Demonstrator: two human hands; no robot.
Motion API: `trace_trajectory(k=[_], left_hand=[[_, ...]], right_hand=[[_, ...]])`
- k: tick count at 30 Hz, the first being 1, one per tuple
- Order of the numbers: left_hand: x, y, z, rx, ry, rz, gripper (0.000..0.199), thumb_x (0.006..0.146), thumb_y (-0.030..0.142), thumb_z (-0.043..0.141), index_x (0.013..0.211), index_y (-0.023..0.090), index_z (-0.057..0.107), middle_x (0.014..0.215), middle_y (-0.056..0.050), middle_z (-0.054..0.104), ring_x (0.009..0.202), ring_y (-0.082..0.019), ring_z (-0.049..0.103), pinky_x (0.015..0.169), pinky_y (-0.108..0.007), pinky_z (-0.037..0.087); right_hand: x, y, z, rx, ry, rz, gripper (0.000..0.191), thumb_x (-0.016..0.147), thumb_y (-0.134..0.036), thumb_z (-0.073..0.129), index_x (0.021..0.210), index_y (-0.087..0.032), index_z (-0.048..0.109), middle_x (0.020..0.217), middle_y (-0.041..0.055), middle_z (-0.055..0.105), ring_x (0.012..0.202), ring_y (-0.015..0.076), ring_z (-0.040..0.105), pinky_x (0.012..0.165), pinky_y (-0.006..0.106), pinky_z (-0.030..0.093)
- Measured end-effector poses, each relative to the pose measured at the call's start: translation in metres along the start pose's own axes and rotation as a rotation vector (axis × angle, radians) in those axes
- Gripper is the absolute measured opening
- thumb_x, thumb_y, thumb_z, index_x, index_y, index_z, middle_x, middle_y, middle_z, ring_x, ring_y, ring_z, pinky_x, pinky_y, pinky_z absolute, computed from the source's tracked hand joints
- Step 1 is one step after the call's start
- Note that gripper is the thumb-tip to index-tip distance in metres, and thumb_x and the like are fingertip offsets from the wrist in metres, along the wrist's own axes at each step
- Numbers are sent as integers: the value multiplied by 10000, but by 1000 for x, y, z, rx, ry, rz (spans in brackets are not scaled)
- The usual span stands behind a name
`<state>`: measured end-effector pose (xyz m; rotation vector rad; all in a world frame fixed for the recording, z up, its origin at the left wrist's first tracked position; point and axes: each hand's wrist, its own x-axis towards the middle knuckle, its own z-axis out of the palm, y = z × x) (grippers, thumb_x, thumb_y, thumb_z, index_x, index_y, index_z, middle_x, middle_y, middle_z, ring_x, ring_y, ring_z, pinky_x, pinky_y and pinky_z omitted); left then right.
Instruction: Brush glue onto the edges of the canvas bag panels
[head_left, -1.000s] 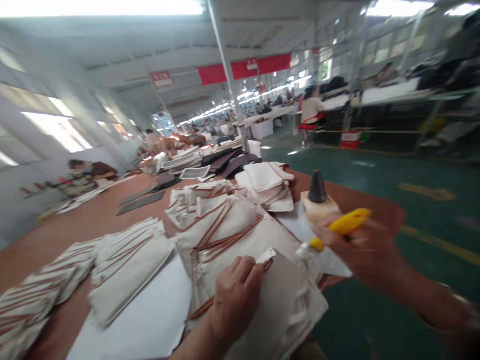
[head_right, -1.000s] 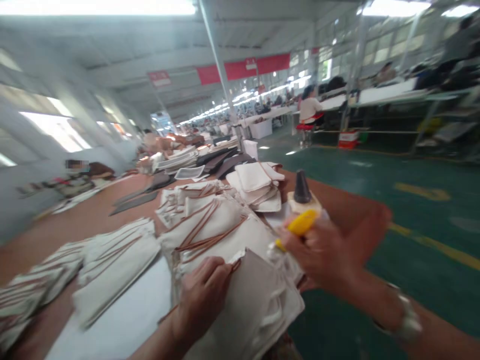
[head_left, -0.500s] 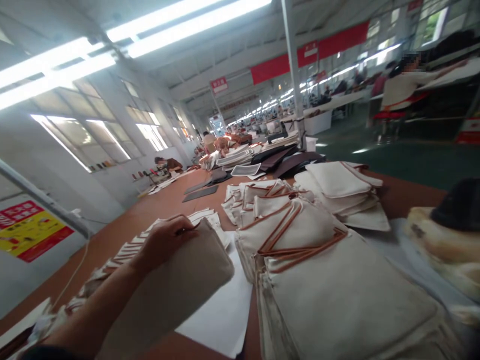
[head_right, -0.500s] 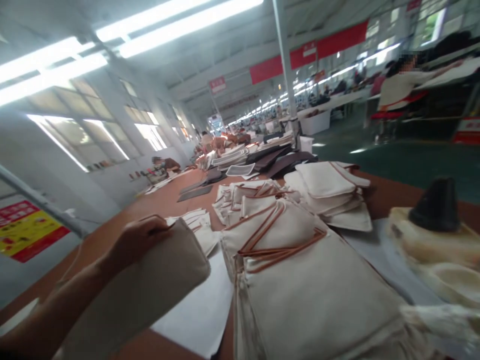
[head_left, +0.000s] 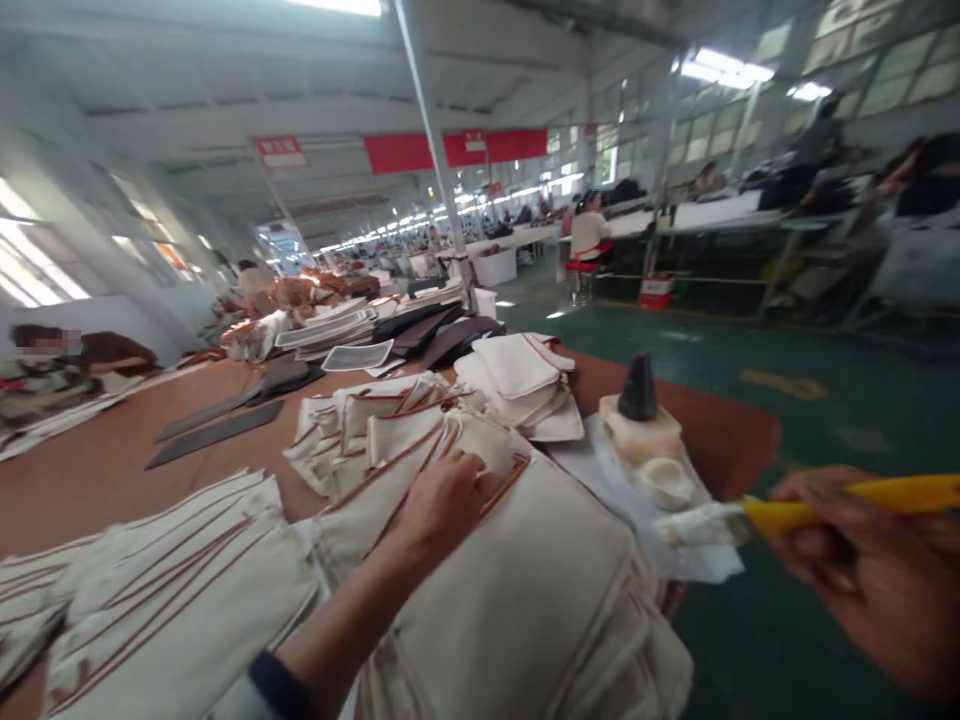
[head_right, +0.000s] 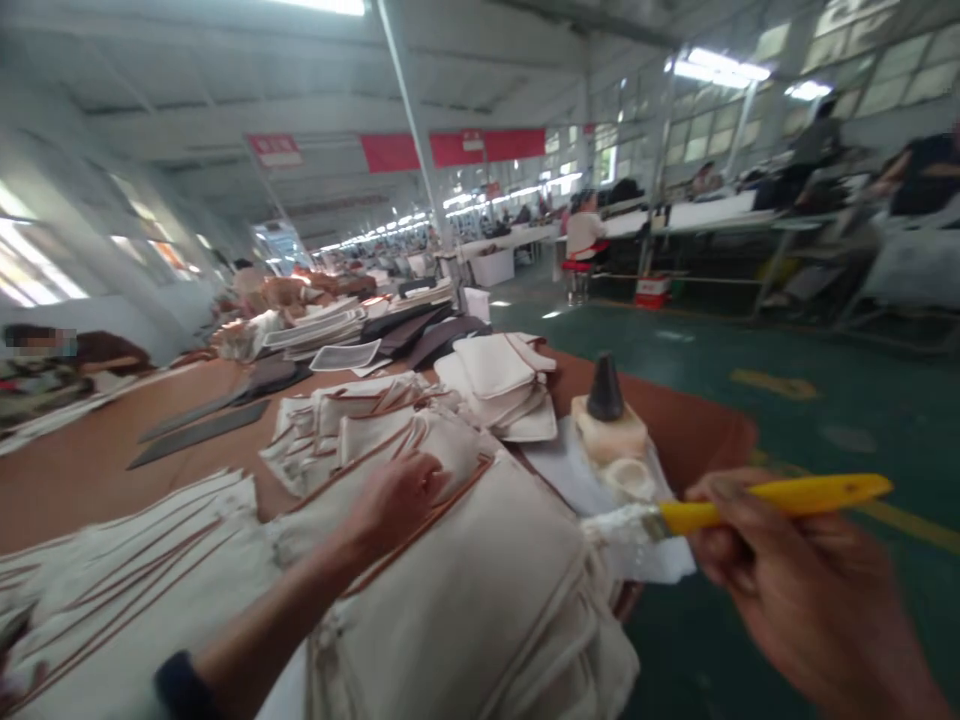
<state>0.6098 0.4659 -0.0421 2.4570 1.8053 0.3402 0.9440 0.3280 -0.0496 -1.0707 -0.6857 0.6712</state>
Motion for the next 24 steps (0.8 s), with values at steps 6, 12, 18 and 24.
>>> trace_trajectory(k=[6,12,18,24], left_hand=[[33,66,62,46,-150,-172,340,915,482,520,1000,212,709,1065,-127,713,957,-271,672,722,-310,434],[31,85,55,111,-90,-122,204,928,355,507,983,210,639,1093,-110,685,1034,-277,626,763,-325,409],[-4,86,40,-30,34,-58,216,952,399,463,989,218,575,919,-60,689,837,-240,645,702,-308,407],[-25,83,31,-534,51,-136,790,804,557,594,1441,120,429,716,27,635,662,-198,593,648,-293,440]], right_hand=[[7,-5,-40,32,-36,12,310,663,-452,886,735,-202,717,557,50,478,417,99,396,384,254,364],[69,40,-78,-524,-187,-246,356,929,-508,633,896,-159,694,614,27,582,521,148,530,498,253,406],[104,102,-61,-665,-393,-350,281,886,-424,636,860,-163,738,845,63,707,737,196,647,679,280,478],[107,122,-67,-714,-395,-440,290,915,-394,569,950,-165,744,950,92,712,829,210,663,744,296,488]])
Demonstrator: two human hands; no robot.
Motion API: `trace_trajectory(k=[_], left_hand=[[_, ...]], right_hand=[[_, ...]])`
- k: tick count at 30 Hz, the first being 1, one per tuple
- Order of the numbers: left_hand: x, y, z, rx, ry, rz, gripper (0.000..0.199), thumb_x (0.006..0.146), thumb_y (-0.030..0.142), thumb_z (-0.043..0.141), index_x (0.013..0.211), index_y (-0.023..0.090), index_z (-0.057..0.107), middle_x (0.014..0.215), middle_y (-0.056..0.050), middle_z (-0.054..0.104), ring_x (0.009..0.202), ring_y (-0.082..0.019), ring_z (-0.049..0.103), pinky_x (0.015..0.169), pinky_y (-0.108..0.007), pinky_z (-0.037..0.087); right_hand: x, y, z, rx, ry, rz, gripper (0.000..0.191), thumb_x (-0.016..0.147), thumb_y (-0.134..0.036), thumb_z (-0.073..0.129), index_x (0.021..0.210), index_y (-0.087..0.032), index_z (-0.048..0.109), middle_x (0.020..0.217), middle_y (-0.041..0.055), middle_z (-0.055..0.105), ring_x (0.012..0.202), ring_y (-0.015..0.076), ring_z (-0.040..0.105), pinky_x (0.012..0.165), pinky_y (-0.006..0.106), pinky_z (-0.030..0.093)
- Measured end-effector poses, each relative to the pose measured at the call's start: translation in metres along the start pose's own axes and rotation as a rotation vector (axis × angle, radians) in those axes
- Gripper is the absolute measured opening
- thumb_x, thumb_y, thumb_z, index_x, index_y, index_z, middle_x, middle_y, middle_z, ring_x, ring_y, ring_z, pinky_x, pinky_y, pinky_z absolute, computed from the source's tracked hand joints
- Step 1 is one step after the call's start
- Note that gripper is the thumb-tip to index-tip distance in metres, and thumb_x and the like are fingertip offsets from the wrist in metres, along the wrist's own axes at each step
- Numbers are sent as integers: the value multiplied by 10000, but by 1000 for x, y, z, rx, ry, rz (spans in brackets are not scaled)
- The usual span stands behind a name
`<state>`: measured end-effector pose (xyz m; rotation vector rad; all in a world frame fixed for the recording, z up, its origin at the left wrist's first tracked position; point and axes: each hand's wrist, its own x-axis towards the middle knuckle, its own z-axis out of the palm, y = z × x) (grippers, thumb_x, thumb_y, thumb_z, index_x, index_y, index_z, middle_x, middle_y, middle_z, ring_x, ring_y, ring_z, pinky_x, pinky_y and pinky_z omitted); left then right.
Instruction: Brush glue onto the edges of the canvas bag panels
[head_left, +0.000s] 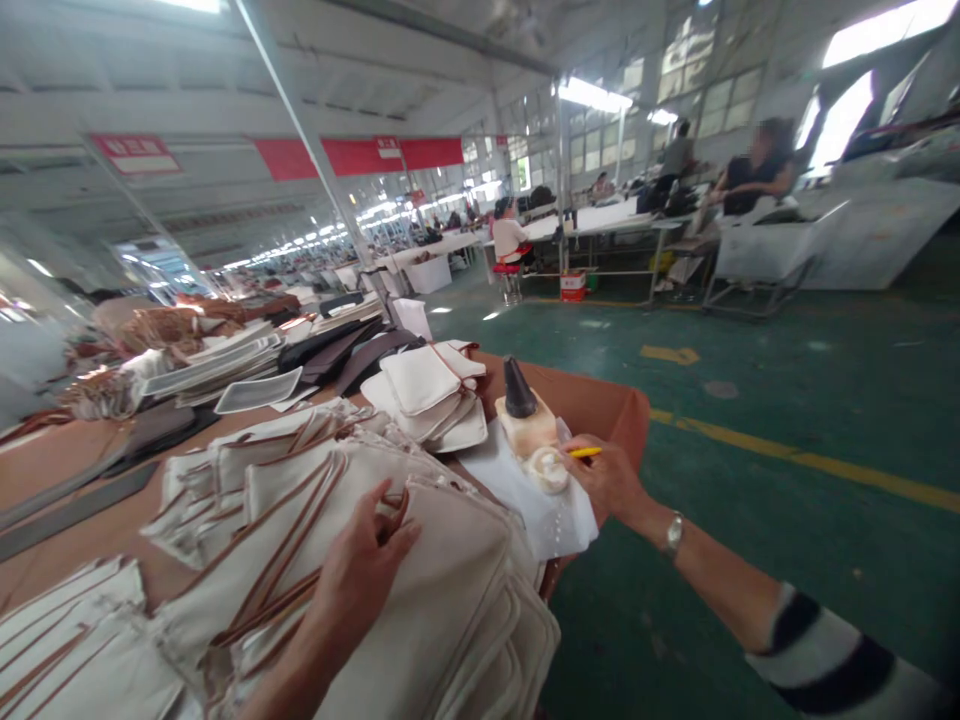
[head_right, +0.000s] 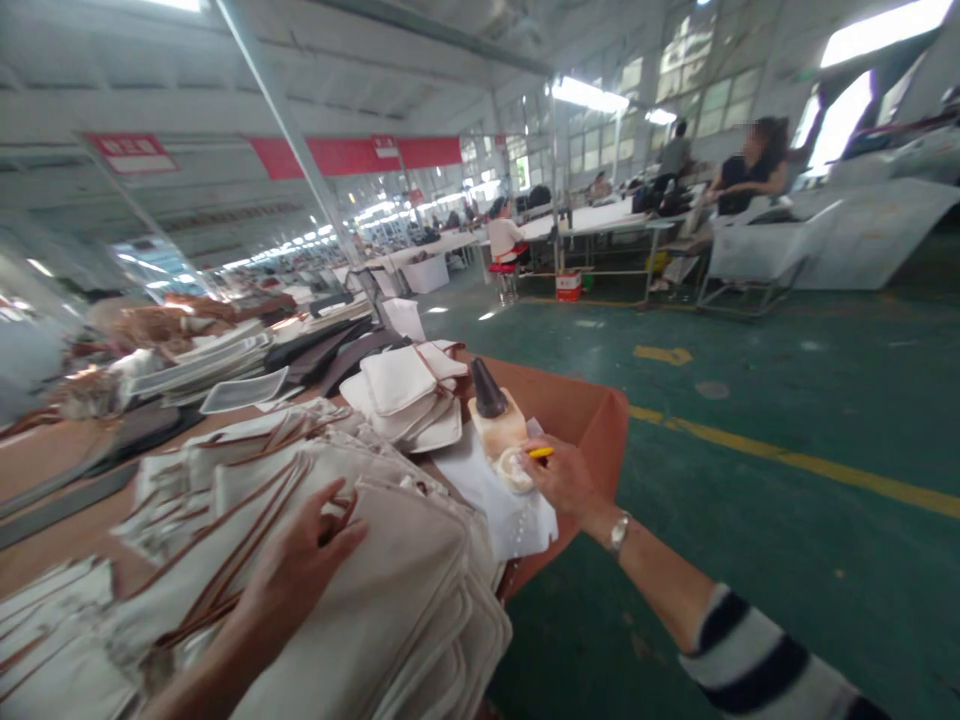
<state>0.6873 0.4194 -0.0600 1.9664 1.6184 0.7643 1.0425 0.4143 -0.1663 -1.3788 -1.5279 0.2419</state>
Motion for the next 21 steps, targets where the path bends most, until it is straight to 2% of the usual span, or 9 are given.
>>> trace_trajectory(k=[1,3,5,7,10,13,17,19,21], left_hand=[[-2,3,0,-30,-4,17,835,795,550,603,1477,112,399,699,39,614,647,-190,571,644,-289,433],[-6,9,0,-72,-23,67,743,804,511,600,1428,126,481,697,43,580,651,-173,535,645,-276,419],[-9,11,0,-95,-62,95,506,821,474,592,1201,146,647,709,32,555,673,-162,514,645,-262,405],[-12,10,1,-111,-88,96,335,833,450,589,957,155,690,721,22,540,694,-154,500,646,-249,393],[-17,7,1,-133,-64,90,292,849,438,588,856,156,664,708,28,500,683,-138,465,632,-233,371],[-23,10,-1,-164,-40,93,293,852,432,587,826,148,657,690,32,475,665,-128,446,615,-221,365],[-31,16,-1,-233,-39,154,273,863,390,593,921,147,702,766,12,594,736,-142,540,689,-213,433],[-34,16,1,-258,-31,190,260,868,372,605,965,159,719,824,5,652,787,-151,587,745,-215,458],[-36,15,5,-250,-20,205,243,871,364,617,949,165,732,837,2,677,797,-154,607,755,-214,465]], right_hand=[[-3,-1,-2,-5,-9,-16,285,917,-395,570,945,-170,744,938,88,710,822,207,663,739,293,489],[-13,-5,-7,-10,-37,-53,262,911,-393,586,915,-182,742,894,76,702,796,200,663,715,285,489],[-25,-11,-12,-10,-54,-84,244,909,-387,599,902,-187,738,856,68,691,767,194,662,681,277,488],[-35,-16,-19,-9,-44,-97,246,933,-381,587,931,-183,733,855,70,690,762,190,662,670,273,493],[-38,-19,-26,-14,32,-44,309,966,-424,553,966,-172,731,903,84,710,779,198,678,684,281,519],[-29,-28,-30,-32,65,4,389,943,-508,563,882,-164,733,859,88,720,738,220,693,648,292,533],[-14,-76,-36,58,156,71,383,957,-506,590,903,-143,701,629,44,644,507,166,607,469,242,462],[-8,-114,-38,270,223,109,347,946,-485,642,901,-143,671,577,16,605,448,132,553,426,209,440],[-5,-150,-38,479,225,73,314,941,-454,669,879,-148,638,530,-11,557,403,111,501,379,189,394]])
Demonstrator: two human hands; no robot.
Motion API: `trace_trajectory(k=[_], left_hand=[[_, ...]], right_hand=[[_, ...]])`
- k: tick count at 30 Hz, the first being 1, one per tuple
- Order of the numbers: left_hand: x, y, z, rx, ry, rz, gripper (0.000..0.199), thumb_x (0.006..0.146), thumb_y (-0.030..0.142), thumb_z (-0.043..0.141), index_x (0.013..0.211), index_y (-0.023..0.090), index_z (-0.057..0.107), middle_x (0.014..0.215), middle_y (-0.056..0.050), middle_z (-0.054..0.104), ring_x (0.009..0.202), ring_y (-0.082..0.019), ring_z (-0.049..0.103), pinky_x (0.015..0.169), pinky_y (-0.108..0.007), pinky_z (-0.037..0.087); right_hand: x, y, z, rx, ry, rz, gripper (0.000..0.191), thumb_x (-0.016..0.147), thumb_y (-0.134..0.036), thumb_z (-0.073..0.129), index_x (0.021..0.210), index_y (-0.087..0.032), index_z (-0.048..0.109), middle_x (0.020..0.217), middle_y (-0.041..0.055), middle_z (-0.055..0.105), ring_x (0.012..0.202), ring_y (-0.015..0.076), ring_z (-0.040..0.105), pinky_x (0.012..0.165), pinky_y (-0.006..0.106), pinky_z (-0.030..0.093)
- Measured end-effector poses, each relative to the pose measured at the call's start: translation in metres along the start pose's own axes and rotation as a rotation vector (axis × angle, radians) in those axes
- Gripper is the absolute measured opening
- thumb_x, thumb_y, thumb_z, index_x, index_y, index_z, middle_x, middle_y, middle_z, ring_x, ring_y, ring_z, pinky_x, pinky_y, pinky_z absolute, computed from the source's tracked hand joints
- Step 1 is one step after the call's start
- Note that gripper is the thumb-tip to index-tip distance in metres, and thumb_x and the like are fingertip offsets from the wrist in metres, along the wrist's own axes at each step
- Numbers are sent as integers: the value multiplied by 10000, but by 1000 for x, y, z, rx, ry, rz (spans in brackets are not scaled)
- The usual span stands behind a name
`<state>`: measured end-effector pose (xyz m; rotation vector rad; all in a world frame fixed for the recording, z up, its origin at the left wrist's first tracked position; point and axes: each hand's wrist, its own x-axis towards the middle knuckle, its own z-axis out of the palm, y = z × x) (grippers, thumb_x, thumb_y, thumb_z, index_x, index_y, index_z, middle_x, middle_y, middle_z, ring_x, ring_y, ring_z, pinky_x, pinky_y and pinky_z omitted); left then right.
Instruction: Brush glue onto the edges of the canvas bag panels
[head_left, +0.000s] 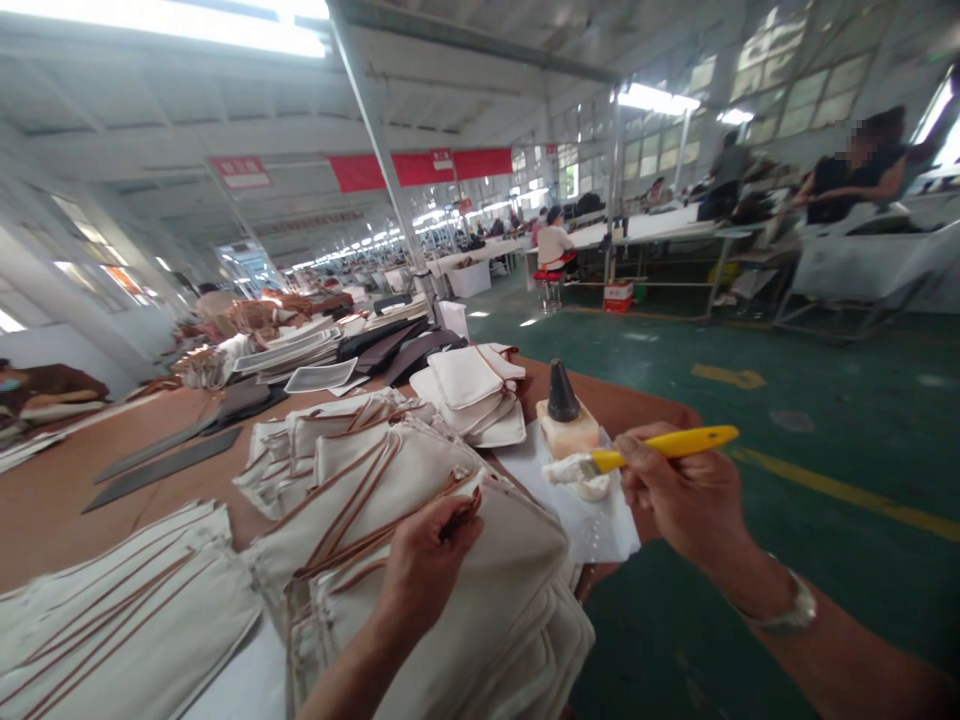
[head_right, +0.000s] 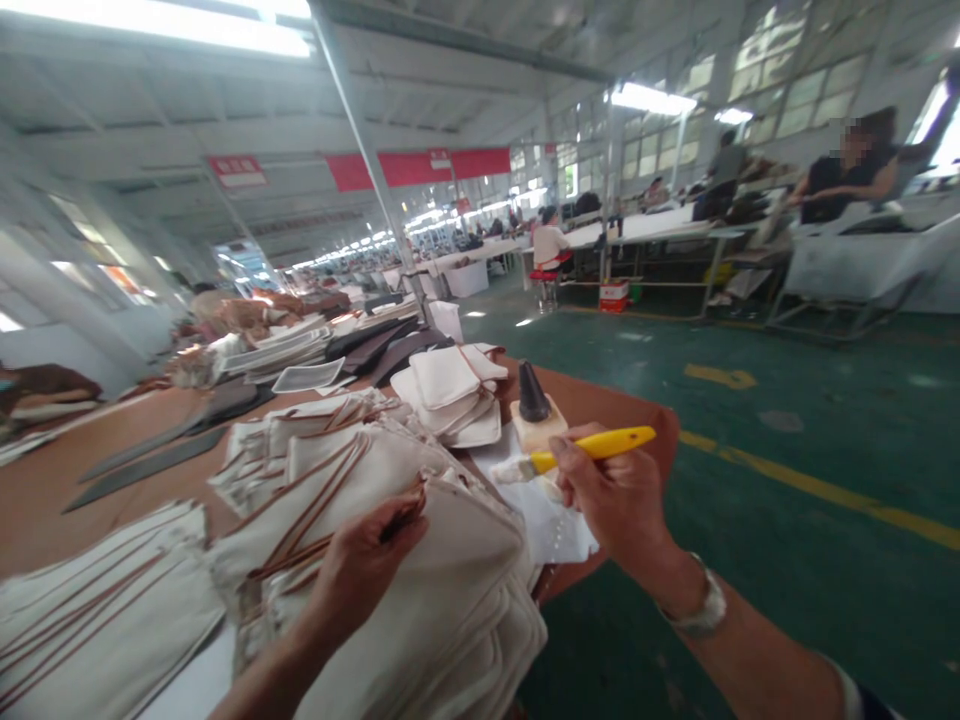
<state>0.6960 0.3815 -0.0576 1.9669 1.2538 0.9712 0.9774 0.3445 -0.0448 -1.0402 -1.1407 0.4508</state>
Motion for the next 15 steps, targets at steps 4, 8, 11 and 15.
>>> trace_trajectory(k=[4,8,11,15], left_hand=[[-3,2,4,37,-2,9,246,876,371,627,949,168,745,816,2,684,762,-150,607,721,-210,460],[-5,9,5,54,-6,30,221,876,346,627,923,162,740,779,11,647,730,-135,575,684,-198,439],[-7,11,7,50,-15,39,192,881,324,622,856,157,713,737,20,595,707,-122,541,653,-187,417],[-9,10,10,97,-18,104,164,900,288,622,833,158,697,722,20,594,686,-112,550,622,-177,411]], right_hand=[[-3,-32,29,151,-115,-39,245,956,-390,669,901,-154,629,536,-23,553,395,98,488,376,175,385],[-1,-30,45,44,-189,-166,199,953,-325,661,862,-147,658,617,0,589,436,87,507,407,178,385],[0,-29,44,-49,-126,-263,132,950,-282,659,902,-160,674,670,7,620,488,92,537,452,187,404],[-4,-35,37,-106,-126,-348,82,963,-232,631,913,-181,670,712,6,646,600,114,603,577,207,473]])
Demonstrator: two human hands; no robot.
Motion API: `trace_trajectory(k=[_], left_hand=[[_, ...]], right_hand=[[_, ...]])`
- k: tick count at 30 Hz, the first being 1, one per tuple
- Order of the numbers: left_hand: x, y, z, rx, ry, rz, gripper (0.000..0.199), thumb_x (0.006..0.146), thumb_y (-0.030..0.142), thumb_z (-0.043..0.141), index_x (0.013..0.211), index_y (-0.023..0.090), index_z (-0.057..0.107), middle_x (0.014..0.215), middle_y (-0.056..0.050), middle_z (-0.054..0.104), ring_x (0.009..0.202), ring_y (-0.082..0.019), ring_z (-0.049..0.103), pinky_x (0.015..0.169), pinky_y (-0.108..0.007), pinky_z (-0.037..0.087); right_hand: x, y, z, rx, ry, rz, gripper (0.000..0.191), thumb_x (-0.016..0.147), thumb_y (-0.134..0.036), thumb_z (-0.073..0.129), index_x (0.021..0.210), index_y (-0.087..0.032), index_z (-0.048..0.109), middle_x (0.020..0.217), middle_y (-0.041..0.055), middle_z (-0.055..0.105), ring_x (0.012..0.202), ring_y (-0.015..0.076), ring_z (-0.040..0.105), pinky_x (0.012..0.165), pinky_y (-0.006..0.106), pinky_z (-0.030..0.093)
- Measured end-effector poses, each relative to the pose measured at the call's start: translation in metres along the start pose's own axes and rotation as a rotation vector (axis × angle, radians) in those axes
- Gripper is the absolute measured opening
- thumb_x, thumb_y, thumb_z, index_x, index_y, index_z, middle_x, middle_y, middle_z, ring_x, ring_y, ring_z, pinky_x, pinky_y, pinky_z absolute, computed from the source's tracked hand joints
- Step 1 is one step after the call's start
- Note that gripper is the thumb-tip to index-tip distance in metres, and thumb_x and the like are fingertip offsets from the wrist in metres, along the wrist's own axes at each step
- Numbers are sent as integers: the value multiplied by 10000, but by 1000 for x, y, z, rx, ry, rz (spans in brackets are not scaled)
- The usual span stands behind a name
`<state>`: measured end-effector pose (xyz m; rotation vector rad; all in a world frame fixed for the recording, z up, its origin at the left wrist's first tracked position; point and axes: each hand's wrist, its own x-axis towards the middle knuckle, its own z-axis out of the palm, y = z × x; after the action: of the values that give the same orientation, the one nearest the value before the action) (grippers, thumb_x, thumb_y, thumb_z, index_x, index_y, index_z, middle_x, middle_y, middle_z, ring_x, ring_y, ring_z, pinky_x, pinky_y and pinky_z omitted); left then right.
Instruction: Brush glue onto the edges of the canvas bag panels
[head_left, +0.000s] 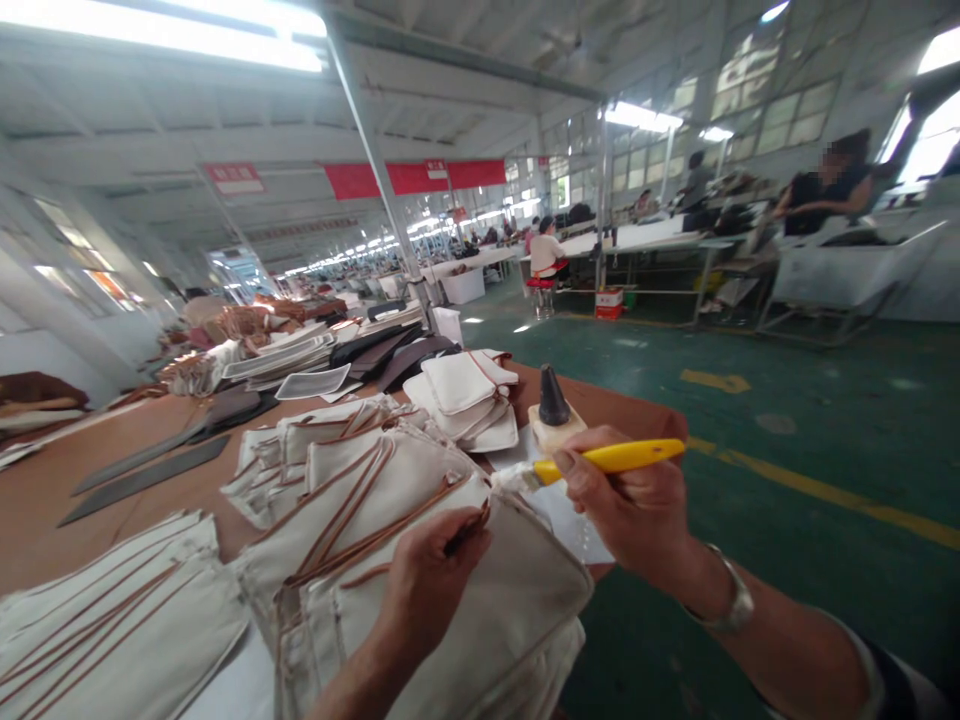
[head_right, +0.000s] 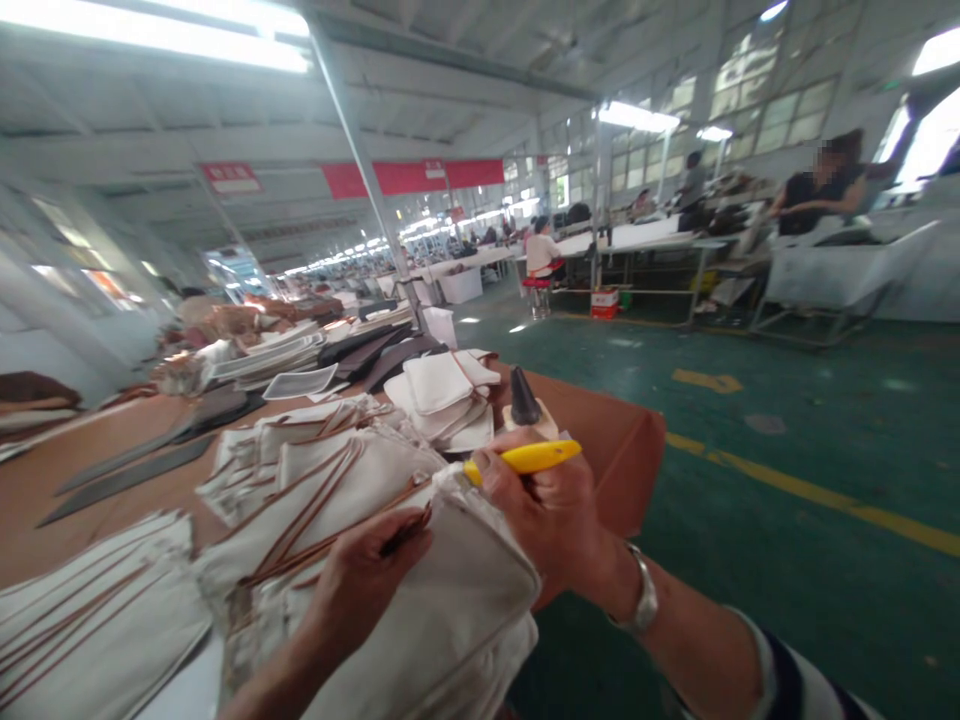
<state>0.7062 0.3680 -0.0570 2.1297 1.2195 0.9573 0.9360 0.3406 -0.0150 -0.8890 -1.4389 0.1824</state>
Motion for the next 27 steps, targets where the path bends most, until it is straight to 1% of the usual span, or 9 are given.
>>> trace_trajectory(k=[2,4,7,10,16,19,22,25,27], left_hand=[[-2,1,0,80,45,92,151,927,260,608,856,163,699,735,14,622,677,-106,574,621,-174,420],[-4,3,0,221,121,251,143,961,229,583,922,168,706,754,4,648,670,-101,598,635,-177,432],[-9,7,-2,537,234,555,168,993,193,549,1084,165,688,770,-15,671,677,-116,620,656,-211,444],[-14,12,-3,833,252,747,188,995,177,544,1145,143,652,772,-28,674,670,-145,608,641,-267,434],[-21,24,-3,973,225,861,211,1013,127,455,1146,96,615,825,-51,671,658,-155,584,598,-314,410],[-21,29,-3,981,210,883,225,1012,121,430,1140,74,610,858,-63,680,656,-168,577,586,-337,402],[-22,32,-4,985,193,882,228,1006,127,440,1146,72,611,872,-65,690,658,-175,581,589,-345,404],[-25,31,-3,982,188,895,233,1002,114,427,1127,76,620,876,-74,702,667,-179,597,600,-339,419],[-26,28,-5,951,175,889,235,1003,115,427,1112,83,633,873,-77,708,682,-183,615,616,-332,442]], right_hand=[[0,-3,-4,-25,-71,-68,111,966,-210,608,876,-180,664,786,22,680,702,130,647,657,216,500],[3,-7,-9,-90,-65,-124,114,957,-197,604,864,-173,664,831,30,695,735,132,656,660,212,494],[11,-19,-18,-144,11,-111,109,955,-209,616,870,-163,666,723,7,659,584,102,593,543,200,439],[18,-32,-21,-88,-49,-76,155,970,-244,608,853,-162,670,666,-4,627,534,93,554,515,202,419],[25,-36,-23,-94,-448,-74,218,936,-229,567,737,-152,615,648,-5,588,552,91,514,517,212,367],[27,-39,-28,-199,-417,-117,244,942,-242,534,730,-151,615,655,9,593,580,108,527,564,237,377],[25,-44,-26,-124,-422,-105,250,973,-255,511,772,-154,618,695,19,611,626,118,556,598,237,399],[21,-41,-22,-92,-518,-82,267,960,-246,527,715,-154,581,620,-5,557,541,91,484,524,223,345],[21,-38,-28,-167,-502,-99,281,952,-254,543,691,-156,582,598,-6,546,516,88,468,504,233,327]])
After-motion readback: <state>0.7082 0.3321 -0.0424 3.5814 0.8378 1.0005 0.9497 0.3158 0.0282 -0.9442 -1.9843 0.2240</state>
